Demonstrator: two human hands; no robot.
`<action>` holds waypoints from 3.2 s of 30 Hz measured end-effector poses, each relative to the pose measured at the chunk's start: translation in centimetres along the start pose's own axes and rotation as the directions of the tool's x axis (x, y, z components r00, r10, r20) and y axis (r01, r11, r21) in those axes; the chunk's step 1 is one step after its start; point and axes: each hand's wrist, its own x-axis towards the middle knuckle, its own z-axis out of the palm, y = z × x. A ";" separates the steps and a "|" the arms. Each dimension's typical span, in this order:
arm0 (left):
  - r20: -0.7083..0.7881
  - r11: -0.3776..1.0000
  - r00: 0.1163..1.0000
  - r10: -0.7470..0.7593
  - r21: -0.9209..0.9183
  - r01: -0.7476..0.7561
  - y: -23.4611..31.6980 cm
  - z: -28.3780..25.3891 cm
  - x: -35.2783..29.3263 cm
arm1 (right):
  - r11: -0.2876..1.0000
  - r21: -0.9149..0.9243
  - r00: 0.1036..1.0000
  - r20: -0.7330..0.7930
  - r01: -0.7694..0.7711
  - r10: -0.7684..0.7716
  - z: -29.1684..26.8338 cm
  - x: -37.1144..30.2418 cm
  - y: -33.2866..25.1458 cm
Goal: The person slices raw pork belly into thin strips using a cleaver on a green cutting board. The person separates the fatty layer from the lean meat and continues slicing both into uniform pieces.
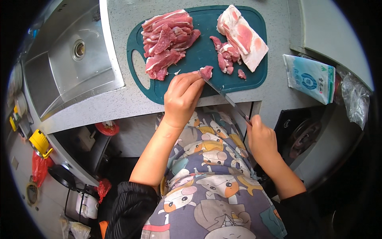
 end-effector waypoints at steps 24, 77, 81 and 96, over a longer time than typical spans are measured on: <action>-0.226 0.989 0.966 -0.125 0.044 0.139 -0.1 -4.0 1.9 | 0.947 0.319 0.999 -0.031 0.033 -0.024 -1.8 1.9 -0.1; 0.228 0.205 0.659 -0.717 -0.834 0.512 4.6 -1.5 2.2 | 0.876 0.482 0.979 -0.167 -0.026 0.121 -1.3 2.8 -1.1; 0.118 0.500 0.638 -0.761 -0.519 0.693 3.3 -0.9 -0.1 | 0.879 0.477 0.980 -0.165 -0.020 0.111 -1.4 2.8 -1.1; 0.406 0.706 0.836 -0.370 -0.462 0.537 4.1 -4.1 3.8 | 0.921 0.389 0.972 -0.217 0.003 0.089 -1.9 2.6 0.0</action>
